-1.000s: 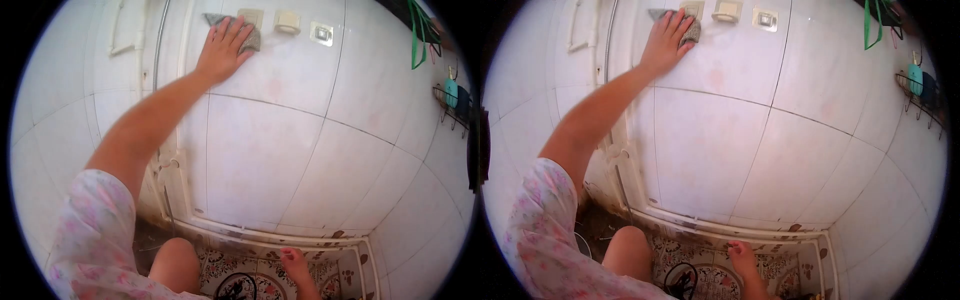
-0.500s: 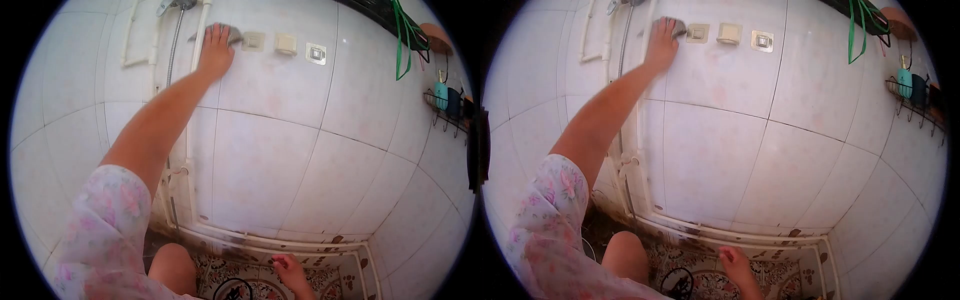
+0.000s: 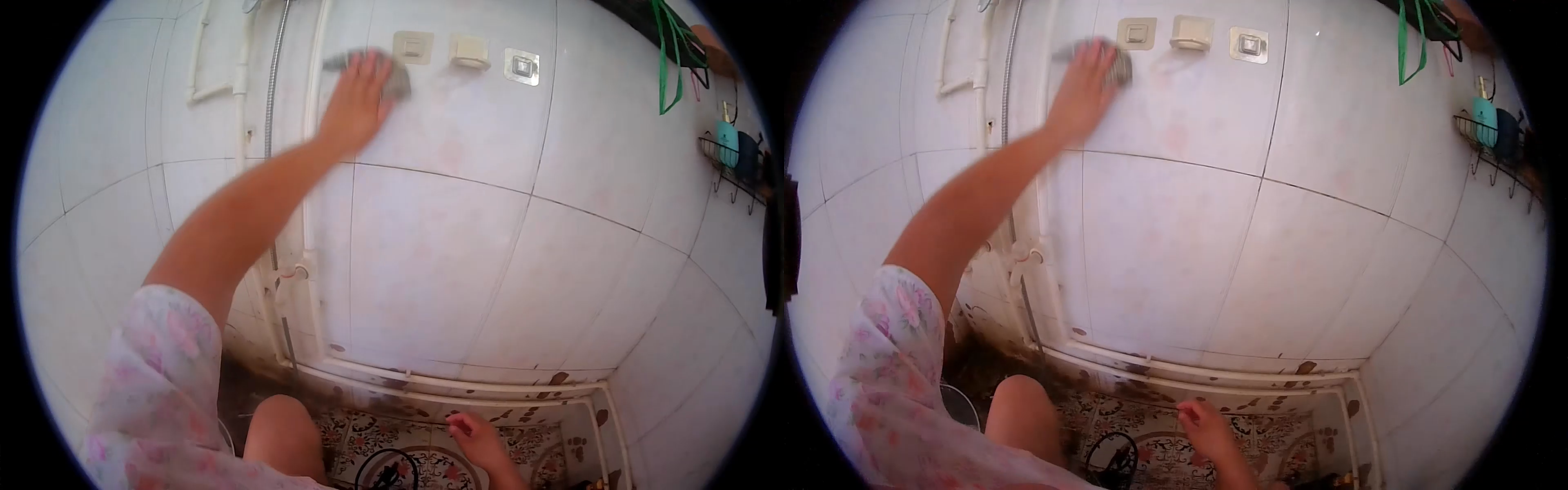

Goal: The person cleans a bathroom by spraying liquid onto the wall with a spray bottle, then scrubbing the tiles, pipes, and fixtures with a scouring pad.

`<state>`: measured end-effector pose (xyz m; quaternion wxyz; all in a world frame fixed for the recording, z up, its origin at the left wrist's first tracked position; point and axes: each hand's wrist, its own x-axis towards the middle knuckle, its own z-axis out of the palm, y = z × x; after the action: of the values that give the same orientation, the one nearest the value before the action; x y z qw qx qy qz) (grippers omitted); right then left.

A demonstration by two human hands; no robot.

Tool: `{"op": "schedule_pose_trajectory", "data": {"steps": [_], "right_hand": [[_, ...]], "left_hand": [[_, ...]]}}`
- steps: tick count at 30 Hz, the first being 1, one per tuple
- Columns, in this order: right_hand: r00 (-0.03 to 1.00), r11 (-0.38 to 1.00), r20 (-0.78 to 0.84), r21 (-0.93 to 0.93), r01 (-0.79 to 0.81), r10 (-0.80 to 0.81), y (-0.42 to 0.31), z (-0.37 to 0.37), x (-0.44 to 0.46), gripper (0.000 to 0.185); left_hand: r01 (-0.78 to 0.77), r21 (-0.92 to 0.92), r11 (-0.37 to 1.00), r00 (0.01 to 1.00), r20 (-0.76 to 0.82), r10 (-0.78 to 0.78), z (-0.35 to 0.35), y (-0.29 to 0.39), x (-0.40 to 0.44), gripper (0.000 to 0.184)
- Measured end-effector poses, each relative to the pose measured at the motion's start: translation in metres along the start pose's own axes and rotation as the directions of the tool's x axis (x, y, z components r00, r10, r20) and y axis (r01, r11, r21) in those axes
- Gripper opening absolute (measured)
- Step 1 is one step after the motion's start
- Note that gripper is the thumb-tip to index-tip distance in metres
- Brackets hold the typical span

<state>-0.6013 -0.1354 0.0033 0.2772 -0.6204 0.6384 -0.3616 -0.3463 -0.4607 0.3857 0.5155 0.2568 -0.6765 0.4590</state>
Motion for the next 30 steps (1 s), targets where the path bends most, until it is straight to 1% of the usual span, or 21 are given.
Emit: {"op": "schedule_pose_trajectory", "data": {"steps": [1,3,4,6,8,10,12,13,16,17,18,19,20,21,22,24,25,27,28,29,30], "right_hand": [[0.998,0.998,0.039,-0.031,-0.049,0.05,-0.003,-0.003,-0.001,0.029],[0.994,0.994,0.056,-0.066,-0.092,0.095,-0.005,-0.011,0.0,0.029],[0.994,0.993,0.048,-0.08,-0.092,0.096,-0.004,-0.013,0.001,0.029],[0.996,0.992,0.025,-0.089,-0.085,0.088,-0.002,-0.016,0.003,0.029],[0.995,0.995,0.019,0.016,-0.103,0.103,0.001,-0.015,0.005,0.029],[0.994,0.995,0.038,0.015,-0.103,0.102,0.0,-0.013,0.01,0.029],[0.989,0.993,0.088,0.01,-0.12,0.118,0.004,-0.007,0.01,0.03],[0.987,0.993,0.109,-0.033,-0.113,0.116,0.006,-0.004,0.011,0.03],[0.979,0.991,0.159,-0.045,-0.126,0.131,0.002,-0.006,0.009,0.031],[0.972,0.989,0.183,-0.028,-0.145,0.148,-0.004,-0.011,0.007,0.032],[0.973,0.989,0.18,-0.025,-0.143,0.145,-0.01,-0.016,0.004,0.032],[0.97,0.986,0.196,0.051,-0.156,0.144,-0.018,-0.021,-0.001,0.032],[0.965,0.977,0.218,0.126,-0.172,0.142,-0.02,-0.026,-0.004,0.032],[0.963,0.977,0.226,0.125,-0.175,0.144,-0.015,-0.027,-0.005,0.032],[0.964,0.967,0.238,0.193,-0.165,0.117,-0.008,-0.028,-0.006,0.033],[0.97,0.954,0.233,0.266,-0.138,0.075,0.001,-0.032,-0.006,0.033],[0.963,0.956,0.242,0.234,-0.178,0.12,0.003,-0.037,-0.006,0.033],[0.957,0.955,0.245,0.209,-0.209,0.156,0.01,-0.039,-0.005,0.033],[0.969,0.966,0.213,0.2,-0.166,0.123,0.019,-0.036,-0.001,0.033],[0.979,0.974,0.181,0.191,-0.124,0.09,0.029,-0.034,0.003,0.033],[0.981,0.973,0.175,0.198,-0.118,0.083,0.039,-0.031,0.007,0.033]], "left_hand": [[0.017,0.058,0.998,0.988,-0.155,-0.008,0.014,-0.023,0.032,0.056],[0.249,0.062,0.966,0.953,-0.194,-0.233,0.015,-0.05,0.102,0.059],[0.243,0.056,0.969,0.951,-0.21,-0.226,0.014,-0.054,0.121,0.059],[0.039,0.348,0.937,0.996,-0.088,-0.009,0.011,-0.057,0.148,0.036],[-0.046,0.27,0.962,0.993,-0.089,0.073,0.017,-0.035,0.146,0.033],[-0.259,0.335,0.906,0.916,-0.214,0.341,0.025,-0.002,0.14,0.034],[-0.473,0.208,0.856,0.881,0.12,0.457,0.008,0.018,0.15,0.037],[-0.432,-0.095,0.897,0.9,-0.104,0.423,0.015,0.024,0.153,0.037],[-0.471,-0.105,0.876,0.881,-0.019,0.472,0.001,0.005,0.154,0.036],[-0.535,0.124,0.836,0.845,0.051,0.533,-0.025,0.0,0.147,0.038],[-0.442,0.327,0.835,0.889,0.038,0.456,0.025,-0.059,0.154,0.04],[-0.177,0.206,0.962,0.972,-0.119,0.204,0.035,-0.078,0.151,0.041],[-0.082,0.304,0.949,0.985,0.169,0.031,-0.004,-0.063,0.155,0.044],[0.021,0.454,0.891,1.0,-0.025,-0.011,0.042,-0.11,0.157,0.046],[0.02,0.46,0.888,1.0,-0.02,-0.012,0.04,-0.1,0.159,0.046],[0.322,0.322,0.89,0.938,0.019,-0.346,0.026,-0.063,0.178,0.046],[0.077,0.449,0.89,0.974,0.157,-0.164,0.033,-0.06,0.194,0.045],[-0.128,0.37,0.92,0.978,0.198,0.057,0.046,-0.01,0.227,0.044],[-0.182,0.419,0.89,0.977,0.182,0.114,0.054,0.03,0.236,0.043],[-0.038,0.201,0.979,0.984,0.177,0.002,0.045,0.077,0.257,0.064],[-0.206,0.292,0.934,0.976,0.134,0.173,0.055,0.116,0.259,0.064]]}}
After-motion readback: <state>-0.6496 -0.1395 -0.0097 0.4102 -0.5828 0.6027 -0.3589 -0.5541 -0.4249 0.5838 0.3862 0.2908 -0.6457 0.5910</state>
